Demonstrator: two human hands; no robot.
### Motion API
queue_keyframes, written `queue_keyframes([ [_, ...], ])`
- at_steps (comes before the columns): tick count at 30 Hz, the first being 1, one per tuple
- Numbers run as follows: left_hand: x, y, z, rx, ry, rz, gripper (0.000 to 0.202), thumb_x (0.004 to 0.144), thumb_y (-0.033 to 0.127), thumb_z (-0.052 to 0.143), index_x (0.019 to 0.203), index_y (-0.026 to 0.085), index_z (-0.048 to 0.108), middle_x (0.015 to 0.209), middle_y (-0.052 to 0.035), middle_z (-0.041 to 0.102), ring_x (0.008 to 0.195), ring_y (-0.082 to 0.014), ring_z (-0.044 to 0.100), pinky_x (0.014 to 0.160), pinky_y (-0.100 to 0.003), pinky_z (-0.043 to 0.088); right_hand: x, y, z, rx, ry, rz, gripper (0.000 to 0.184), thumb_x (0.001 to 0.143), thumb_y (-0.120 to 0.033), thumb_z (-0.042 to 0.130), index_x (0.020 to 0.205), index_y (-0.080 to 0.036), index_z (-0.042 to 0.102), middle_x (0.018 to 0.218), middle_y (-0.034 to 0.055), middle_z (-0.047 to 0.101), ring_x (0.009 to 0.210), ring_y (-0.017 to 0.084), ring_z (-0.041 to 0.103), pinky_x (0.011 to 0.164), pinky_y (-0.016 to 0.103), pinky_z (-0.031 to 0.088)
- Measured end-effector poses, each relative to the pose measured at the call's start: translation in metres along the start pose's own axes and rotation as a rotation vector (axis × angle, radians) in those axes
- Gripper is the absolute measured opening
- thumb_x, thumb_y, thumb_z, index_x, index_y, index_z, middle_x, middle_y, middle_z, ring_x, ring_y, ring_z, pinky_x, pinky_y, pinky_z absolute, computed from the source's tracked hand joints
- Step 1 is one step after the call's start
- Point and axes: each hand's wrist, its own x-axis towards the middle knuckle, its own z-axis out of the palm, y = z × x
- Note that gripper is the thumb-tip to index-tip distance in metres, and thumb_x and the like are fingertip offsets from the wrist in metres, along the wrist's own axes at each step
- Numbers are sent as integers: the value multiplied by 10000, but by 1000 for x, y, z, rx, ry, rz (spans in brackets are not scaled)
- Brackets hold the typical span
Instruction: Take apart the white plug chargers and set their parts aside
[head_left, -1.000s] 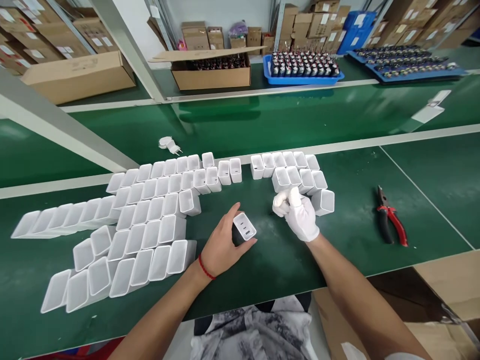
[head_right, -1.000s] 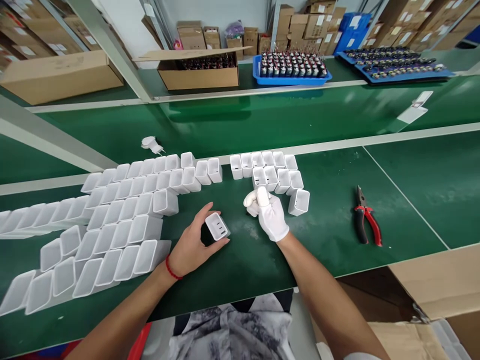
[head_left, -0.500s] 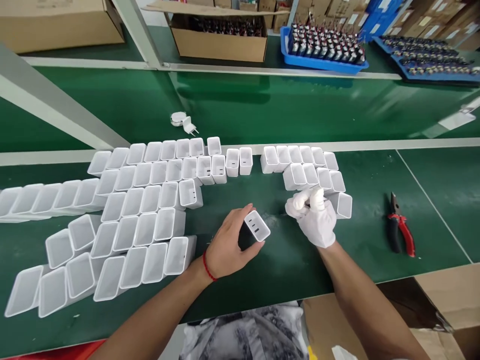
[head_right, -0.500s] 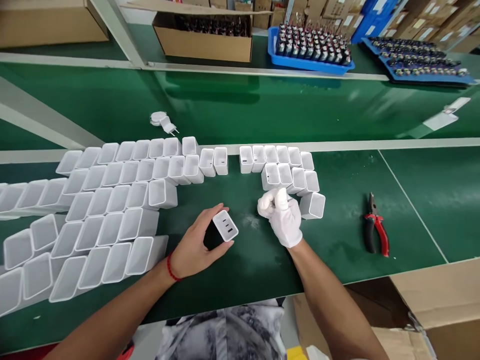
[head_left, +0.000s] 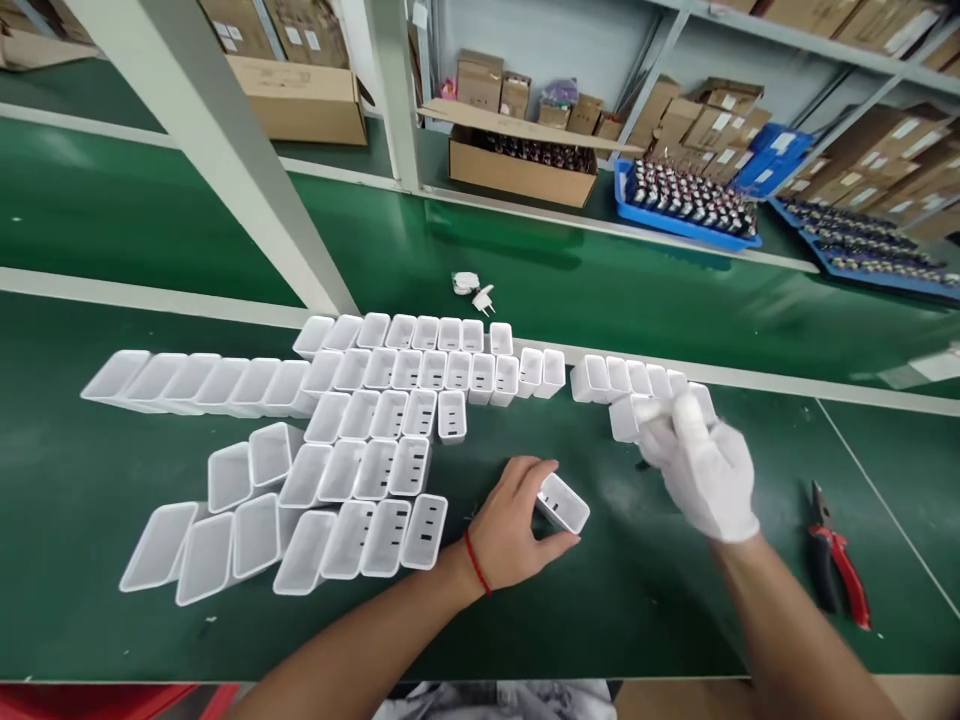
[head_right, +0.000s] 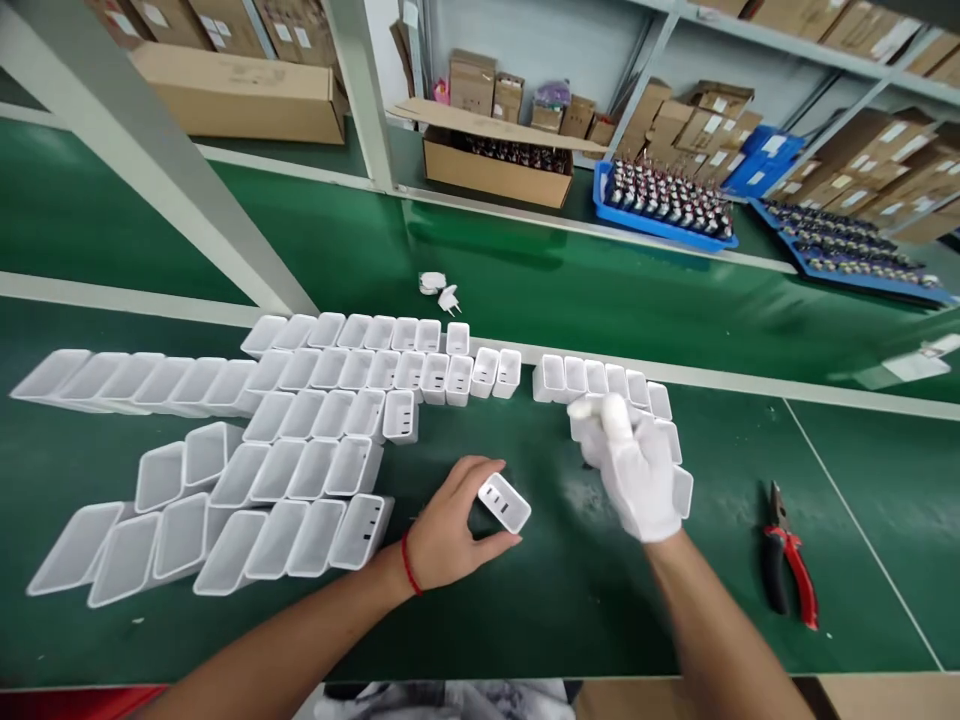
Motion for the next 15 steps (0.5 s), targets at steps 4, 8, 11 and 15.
queue_keyframes([
  [4,1,1,-1,-28,-26,-13,695,687,263,773,1292,152,450,1239,-136,499,1197,-278,495,1063,-439,430,85,-32,34,-629,108,32,262,767,-461,675,697,-208,669,627,3,617,692,203,620,663,298,479],
  [8,2,3,-1,-39,-60,-20,706,682,251,766,1305,111,465,1237,-159,506,1182,-298,491,1060,-448,435,173,-40,96,-1090,-59,65,458,797,-539,589,1081,-193,687,1019,65,719,1047,258,632,899,309,462],
  [11,1,3,1,-28,-80,-33,747,668,266,774,1326,92,465,1223,-173,527,1169,-329,490,1064,-481,429,212,-33,143,-1178,-164,108,549,701,-616,653,993,-155,716,1032,135,715,1013,320,647,857,360,483],
  [15,1,-1,8,-12,-73,-12,792,664,294,775,1353,79,449,1221,-186,538,1149,-352,494,1060,-503,428,234,-16,185,-1259,-304,214,522,653,-668,658,622,-148,688,681,138,697,749,314,686,727,385,501],
])
